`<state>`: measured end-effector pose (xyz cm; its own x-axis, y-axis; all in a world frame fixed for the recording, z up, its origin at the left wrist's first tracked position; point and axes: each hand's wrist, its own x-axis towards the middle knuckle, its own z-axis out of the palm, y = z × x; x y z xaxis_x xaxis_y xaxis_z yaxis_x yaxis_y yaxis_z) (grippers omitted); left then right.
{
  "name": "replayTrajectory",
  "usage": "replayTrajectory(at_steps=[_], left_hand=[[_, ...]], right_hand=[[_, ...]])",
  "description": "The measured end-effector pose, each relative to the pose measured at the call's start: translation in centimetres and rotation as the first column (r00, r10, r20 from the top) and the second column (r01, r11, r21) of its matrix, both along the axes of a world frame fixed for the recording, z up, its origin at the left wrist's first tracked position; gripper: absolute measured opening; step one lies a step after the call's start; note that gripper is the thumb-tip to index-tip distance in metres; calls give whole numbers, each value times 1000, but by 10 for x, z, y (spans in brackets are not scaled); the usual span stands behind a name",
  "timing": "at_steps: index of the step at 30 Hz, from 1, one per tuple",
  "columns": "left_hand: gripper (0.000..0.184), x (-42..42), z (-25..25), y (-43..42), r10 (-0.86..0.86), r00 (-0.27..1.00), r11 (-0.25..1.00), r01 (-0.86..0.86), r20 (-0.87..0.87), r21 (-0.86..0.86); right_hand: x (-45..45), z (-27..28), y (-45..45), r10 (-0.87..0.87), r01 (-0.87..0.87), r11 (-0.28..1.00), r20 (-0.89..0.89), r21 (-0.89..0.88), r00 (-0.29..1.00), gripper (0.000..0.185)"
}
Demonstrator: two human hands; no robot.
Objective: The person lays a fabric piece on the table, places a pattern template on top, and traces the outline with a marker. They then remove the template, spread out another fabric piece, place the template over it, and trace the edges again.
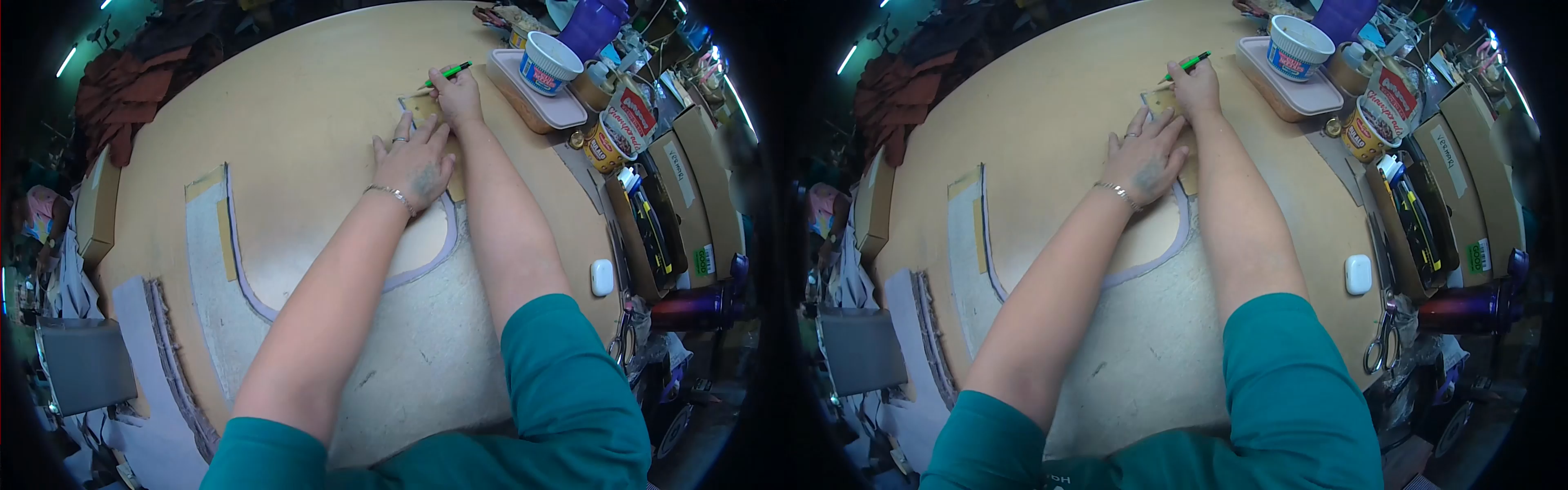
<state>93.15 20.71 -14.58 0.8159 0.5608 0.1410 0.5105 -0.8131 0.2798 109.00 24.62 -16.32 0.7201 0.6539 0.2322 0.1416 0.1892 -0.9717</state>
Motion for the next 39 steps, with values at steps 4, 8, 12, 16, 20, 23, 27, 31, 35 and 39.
replayTrajectory(at_steps=[4, 8, 12, 16, 20, 23, 27, 31, 35, 39], left_hand=[[67, 13, 2, 0, 28, 988, 1000, -27, -155, 8], [86, 13, 4, -2, 33, 986, 999, -32, -161, 10], [93, 11, 5, -3, 32, 988, 999, -34, -152, -4], [93, 12, 7, -2, 29, 986, 999, -33, -163, -27], [92, 13, 8, -3, 41, 984, 999, -43, -172, -10], [92, 13, 6, -3, 42, 983, 999, -40, -179, 13], [91, 16, 1, -3, 65, 978, 996, -51, -196, 76], [92, 19, 1, -6, 91, 963, 989, -58, -254, 134], [92, 21, 2, -8, 97, 956, 991, -66, -277, 120], [90, 19, 6, -10, 84, 962, 992, -57, -260, 110]], right_hand=[[18, -5, -4, -142, 146, 989, -162, 9, 977, 21], [60, -24, -13, -300, 325, 940, 200, -105, 933, 24], [59, -29, -18, -243, 294, 944, 290, -147, 925, 23], [51, -19, -21, -219, 264, 953, 259, -151, 941, 20], [25, 4, -42, -125, 299, 924, 550, -239, 826, 14], [5, 8, -91, -52, 325, 883, 618, -339, 785, 12], [-50, 22, -236, 17, 266, 829, 498, -492, 867, 13], [-112, 35, -397, 3, 326, 780, 524, -534, 851, 10], [-127, 70, -469, 14, 221, 757, 353, -614, 936, 10], [-87, 67, -396, -82, 214, 907, 346, -363, 934, 9]])
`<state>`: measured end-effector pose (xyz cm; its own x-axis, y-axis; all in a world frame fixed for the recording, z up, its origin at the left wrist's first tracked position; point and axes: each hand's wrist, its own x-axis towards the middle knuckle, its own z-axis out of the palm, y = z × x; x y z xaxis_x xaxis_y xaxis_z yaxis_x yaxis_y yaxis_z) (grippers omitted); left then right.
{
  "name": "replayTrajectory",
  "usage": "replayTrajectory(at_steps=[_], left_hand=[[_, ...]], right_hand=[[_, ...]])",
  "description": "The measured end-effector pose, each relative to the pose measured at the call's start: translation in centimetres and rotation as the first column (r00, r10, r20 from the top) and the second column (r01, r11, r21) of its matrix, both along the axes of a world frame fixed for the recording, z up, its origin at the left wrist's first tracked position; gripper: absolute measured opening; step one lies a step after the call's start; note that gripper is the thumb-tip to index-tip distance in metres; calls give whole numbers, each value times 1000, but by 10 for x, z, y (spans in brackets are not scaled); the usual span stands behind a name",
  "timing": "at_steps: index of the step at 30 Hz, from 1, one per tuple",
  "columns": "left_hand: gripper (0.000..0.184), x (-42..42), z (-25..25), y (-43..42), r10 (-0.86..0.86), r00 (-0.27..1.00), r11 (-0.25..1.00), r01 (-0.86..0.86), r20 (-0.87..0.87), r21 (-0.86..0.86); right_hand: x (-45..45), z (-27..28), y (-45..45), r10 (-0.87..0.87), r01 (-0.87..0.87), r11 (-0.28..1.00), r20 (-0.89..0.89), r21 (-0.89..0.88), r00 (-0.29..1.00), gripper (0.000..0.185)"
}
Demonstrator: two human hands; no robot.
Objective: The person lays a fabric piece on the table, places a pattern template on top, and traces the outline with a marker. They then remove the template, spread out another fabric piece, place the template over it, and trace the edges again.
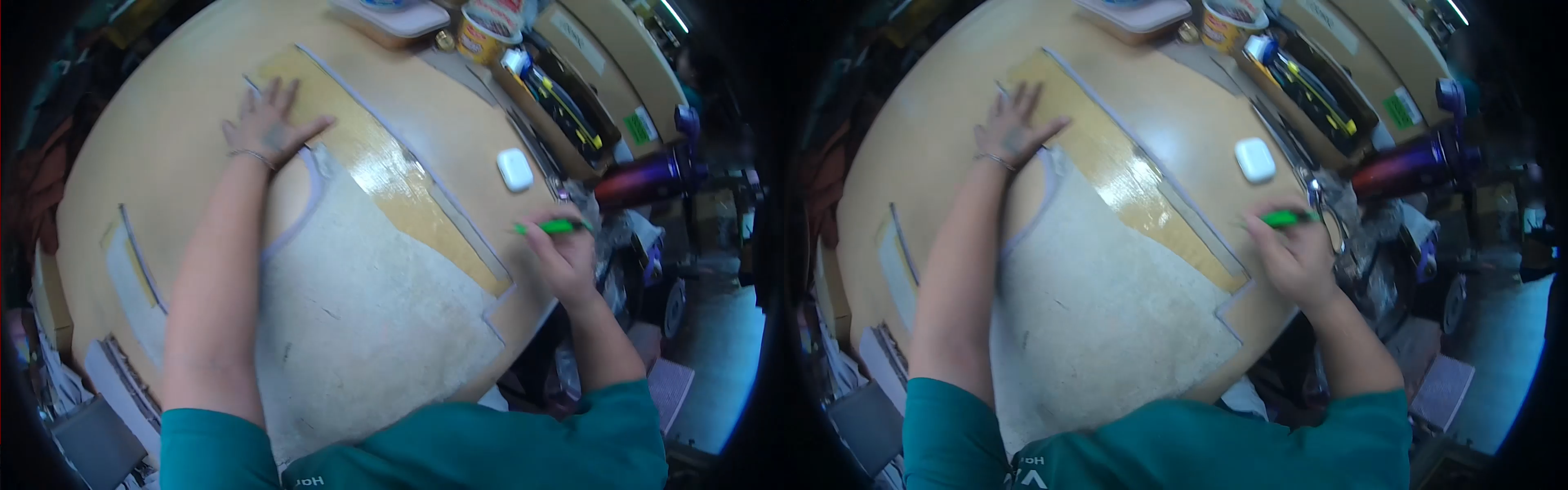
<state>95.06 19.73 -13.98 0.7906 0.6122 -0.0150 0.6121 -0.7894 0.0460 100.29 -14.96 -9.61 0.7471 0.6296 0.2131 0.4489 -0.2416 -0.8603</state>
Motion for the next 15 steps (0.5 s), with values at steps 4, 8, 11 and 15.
replayTrajectory(at_steps=[4, 8, 11, 15], left_hand=[[87, -4, 6, 1, -7, 1000, 998, 8, 17, -58], [89, -6, 8, 2, -10, 998, 996, 15, 65, -83], [91, -9, 4, 8, -5, 997, 995, 14, 81, -103], [92, -7, 0, 9, -24, 994, 992, 37, 110, -119]], right_hand=[[62, -48, 164, 172, -134, 959, -135, 248, 976, 11], [119, -80, 311, 84, -74, 957, -22, 281, 996, 14], [141, -87, 371, 23, -41, 974, 83, 223, 996, 19], [127, -75, 365, 12, -48, 982, 196, 181, 981, 21]])
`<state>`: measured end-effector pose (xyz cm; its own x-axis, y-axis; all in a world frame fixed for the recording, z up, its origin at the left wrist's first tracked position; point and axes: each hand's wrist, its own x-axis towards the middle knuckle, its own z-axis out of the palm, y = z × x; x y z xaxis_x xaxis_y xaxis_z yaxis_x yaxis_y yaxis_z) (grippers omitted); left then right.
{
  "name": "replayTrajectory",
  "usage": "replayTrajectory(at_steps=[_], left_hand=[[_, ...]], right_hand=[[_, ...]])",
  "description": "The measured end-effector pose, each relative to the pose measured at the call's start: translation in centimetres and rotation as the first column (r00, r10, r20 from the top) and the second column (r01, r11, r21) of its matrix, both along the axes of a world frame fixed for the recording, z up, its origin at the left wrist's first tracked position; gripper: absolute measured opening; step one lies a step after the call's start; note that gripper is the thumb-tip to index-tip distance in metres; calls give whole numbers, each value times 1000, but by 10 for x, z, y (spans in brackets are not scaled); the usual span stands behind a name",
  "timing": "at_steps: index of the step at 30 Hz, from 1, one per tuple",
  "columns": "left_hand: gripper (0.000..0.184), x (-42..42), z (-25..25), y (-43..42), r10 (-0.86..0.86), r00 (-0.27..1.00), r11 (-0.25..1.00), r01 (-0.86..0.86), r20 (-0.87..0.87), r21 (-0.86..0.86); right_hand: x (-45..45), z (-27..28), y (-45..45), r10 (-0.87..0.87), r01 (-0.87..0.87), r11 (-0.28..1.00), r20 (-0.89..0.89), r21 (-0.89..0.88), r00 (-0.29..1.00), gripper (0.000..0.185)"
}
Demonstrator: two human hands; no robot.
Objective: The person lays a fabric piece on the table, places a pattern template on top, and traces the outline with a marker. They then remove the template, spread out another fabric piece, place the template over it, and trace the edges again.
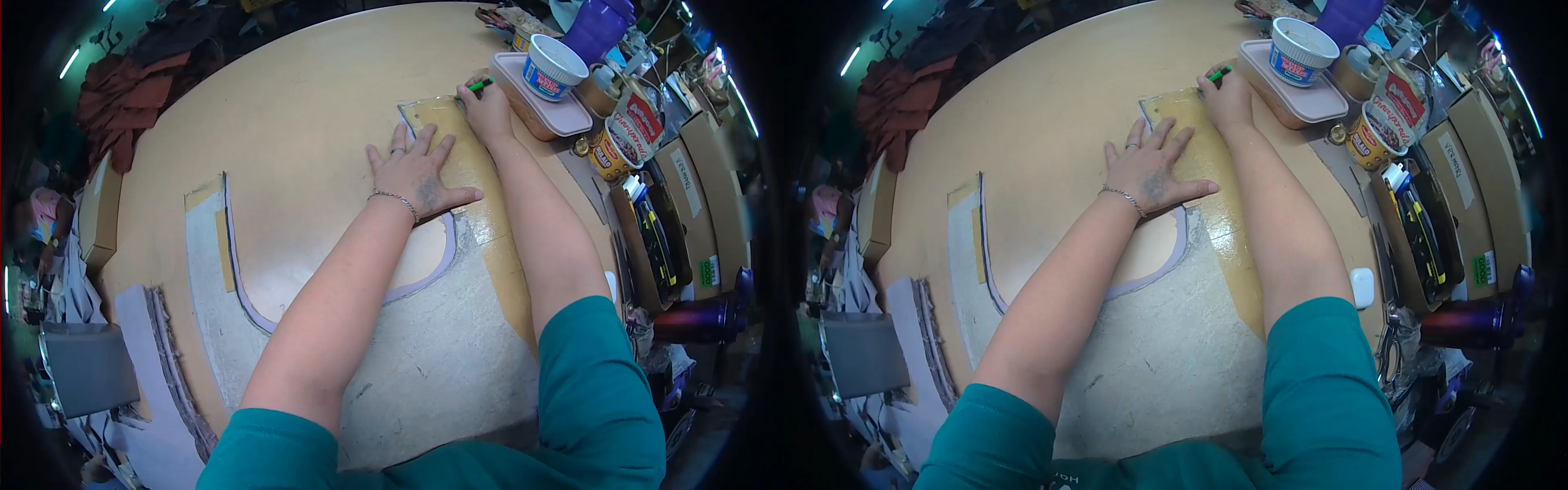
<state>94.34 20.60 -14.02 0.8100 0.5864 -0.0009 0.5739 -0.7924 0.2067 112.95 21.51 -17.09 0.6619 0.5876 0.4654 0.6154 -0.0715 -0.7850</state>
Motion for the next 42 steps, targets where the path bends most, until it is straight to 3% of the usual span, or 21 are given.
replayTrajectory(at_steps=[3, 4, 8, 9, 10, 11, 13, 14, 16, 17, 18, 19, 20, 21, 24, 27, 32, 35, 39, 42], left_hand=[[92, -1, 3, -1, 6, 1000, 1000, -6, -2, -18], [92, -2, 3, -1, 5, 1000, 1000, -6, -6, -31], [91, -2, 6, 2, 2, 1000, 998, -3, -6, -70], [91, -3, 6, 1, 2, 1000, 997, -3, -9, -82], [91, -3, 5, 0, 9, 1000, 997, -10, -3, -80], [91, -2, 4, 0, 13, 1000, 997, -12, 1, -77], [91, -3, 5, -1, 13, 1000, 997, -13, -5, -75], [92, -3, 6, -1, 8, 1000, 997, -9, -13, -76], [92, -3, 8, -1, 1, 1000, 997, -2, -23, -75], [92, -4, 8, -1, -1, 1000, 997, -1, -24, -77], [92, -4, 9, 0, 0, 1000, 997, -2, -24, -80], [92, -4, 10, 0, -4, 1000, 996, 1, -28, -84], [92, -5, 10, 0, -7, 999, 996, 4, -33, -89], [92, -6, 12, 0, -10, 999, 995, 6, -39, -96], [92, -5, 12, 0, -12, 999, 997, 8, -48, -78], [92, -3, 9, 1, -38, 998, 998, 36, -41, -43], [89, 0, -5, 21, -148, 989, 989, 148, 11, -23], [85, 0, -1, 28, -186, 982, 983, 186, -18, -1], [84, 4, -2, 30, -222, 975, 975, 221, 33, 17], [84, 4, -5, 31, -224, 974, 974, 222, 45, 43]], right_hand=[[-27, 20, -39, -48, 83, 969, 153, -234, 987, 21], [-33, 12, -65, -21, 55, 975, 157, -217, 987, 19], [-102, 20, -253, 47, -49, 945, -13, -322, 999, 9], [-122, 25, -306, 28, 23, 909, 115, -417, 993, 10], [-141, 32, -348, 0, 17, 932, 47, -362, 999, 12], [-152, 36, -390, -12, 36, 907, 59, -420, 998, 14], [-173, 52, -441, -122, 30, 886, -169, -462, 978, 8], [-175, 64, -442, -114, 3, 860, -186, -510, 976, 8], [-171, 86, -432, -98, -51, 803, -216, -594, 972, 9], [-155, 76, -424, -45, -48, 869, -175, -492, 984, 12], [-154, 101, -380, -57, -53, 870, -207, -489, 977, 8], [-140, 85, -352, 3, -99, 974, -426, -203, 905, 4], [-124, 89, -313, 111, -224, 955, -461, -196, 880, 3], [-109, 79, -271, 215, -272, 960, -445, -69, 869, 6], [-74, 83, -133, 298, -334, 938, -274, -95, 914, 20], [-36, 64, -19, 373, -371, 925, -394, 86, 840, 23], [-26, 20, 48, 312, -299, 948, -482, 106, 819, 23], [-18, 4, 56, 428, -406, 903, -359, 141, 829, 24], [-19, 5, 61, 363, -393, 911, -207, -124, 908, 32], [-20, 2, 64, 362, -390, 897, -163, -206, 918, 30]])
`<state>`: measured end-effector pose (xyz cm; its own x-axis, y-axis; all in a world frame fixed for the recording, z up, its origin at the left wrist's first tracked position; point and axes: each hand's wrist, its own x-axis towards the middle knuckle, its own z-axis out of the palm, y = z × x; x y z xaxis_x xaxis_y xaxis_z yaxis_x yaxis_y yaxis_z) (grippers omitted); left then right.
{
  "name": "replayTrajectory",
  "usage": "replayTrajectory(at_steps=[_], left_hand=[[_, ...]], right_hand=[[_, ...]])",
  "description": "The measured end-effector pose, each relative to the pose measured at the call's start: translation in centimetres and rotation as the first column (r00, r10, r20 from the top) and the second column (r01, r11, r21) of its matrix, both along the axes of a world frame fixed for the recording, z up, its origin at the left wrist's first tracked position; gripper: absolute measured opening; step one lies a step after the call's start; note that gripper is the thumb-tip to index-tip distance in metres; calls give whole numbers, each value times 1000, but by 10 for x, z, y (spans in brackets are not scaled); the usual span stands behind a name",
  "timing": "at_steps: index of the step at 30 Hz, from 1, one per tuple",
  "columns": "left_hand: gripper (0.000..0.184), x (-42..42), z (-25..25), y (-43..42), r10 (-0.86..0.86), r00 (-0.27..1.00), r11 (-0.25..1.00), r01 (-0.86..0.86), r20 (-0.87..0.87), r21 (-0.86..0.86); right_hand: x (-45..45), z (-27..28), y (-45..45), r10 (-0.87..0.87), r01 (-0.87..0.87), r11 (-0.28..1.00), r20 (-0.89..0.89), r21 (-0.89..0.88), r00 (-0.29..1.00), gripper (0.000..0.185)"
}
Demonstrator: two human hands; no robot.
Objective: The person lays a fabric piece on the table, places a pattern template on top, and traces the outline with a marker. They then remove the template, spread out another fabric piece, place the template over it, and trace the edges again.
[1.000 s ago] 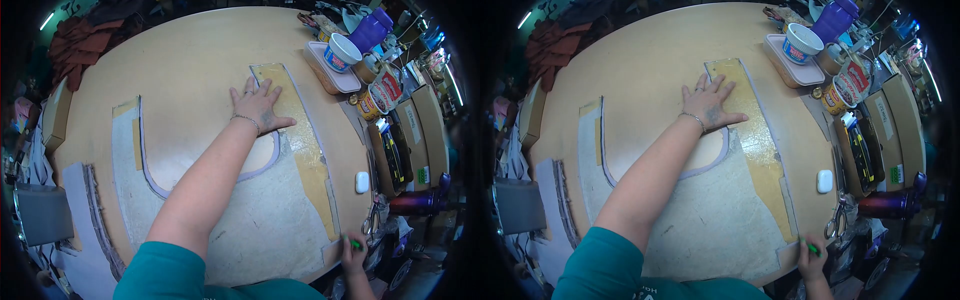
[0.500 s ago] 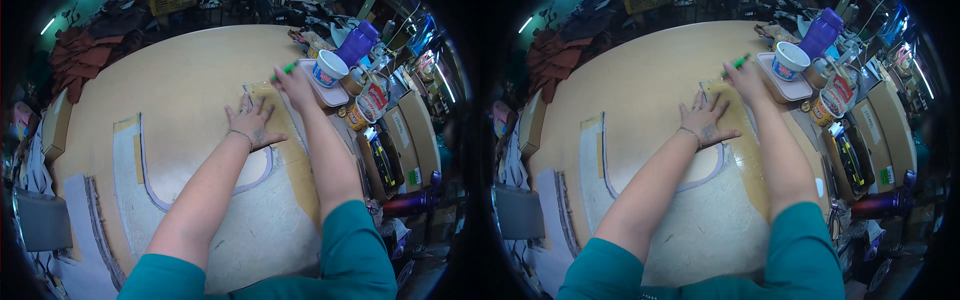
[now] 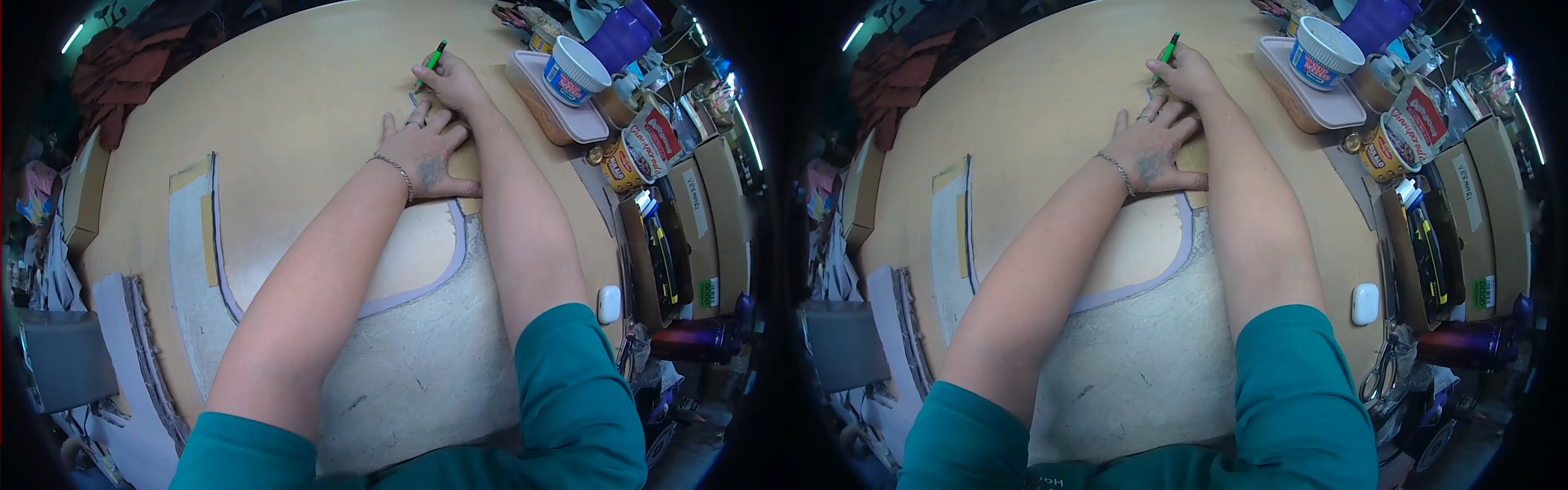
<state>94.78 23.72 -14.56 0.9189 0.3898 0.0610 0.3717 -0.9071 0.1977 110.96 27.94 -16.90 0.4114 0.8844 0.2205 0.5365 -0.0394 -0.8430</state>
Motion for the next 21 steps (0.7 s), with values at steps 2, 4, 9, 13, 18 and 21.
replayTrajectory(at_steps=[2, 4, 9, 13, 18, 21], left_hand=[[84, 0, 3, -1, 10, 999, 1000, -10, -36, -8], [83, 1, 6, -3, 12, 997, 1000, -14, -82, -24], [87, 1, 2, -3, 33, 999, 999, -33, -10, -15], [88, 0, -5, -1, 13, 997, 1000, -14, 69, 9], [86, -2, 5, -2, 27, 999, 997, -29, -21, -69], [72, -14, 18, 15, 12, 999, 888, 7, 38, -460]], right_hand=[[4, -1, -3, 36, -35, 999, -15, 40, 999, 29], [14, -1, -12, 2, -2, 999, -17, 32, 1000, 25], [6, 4, -4, -57, 66, 998, 268, -24, 962, 30], [1, 17, -12, -120, 172, 978, 357, -115, 926, 38], [61, -4, -40, -464, 486, 873, 390, 47, 796, 42], [74, -16, -46, -294, 370, 893, -291, 255, 910, 19]])
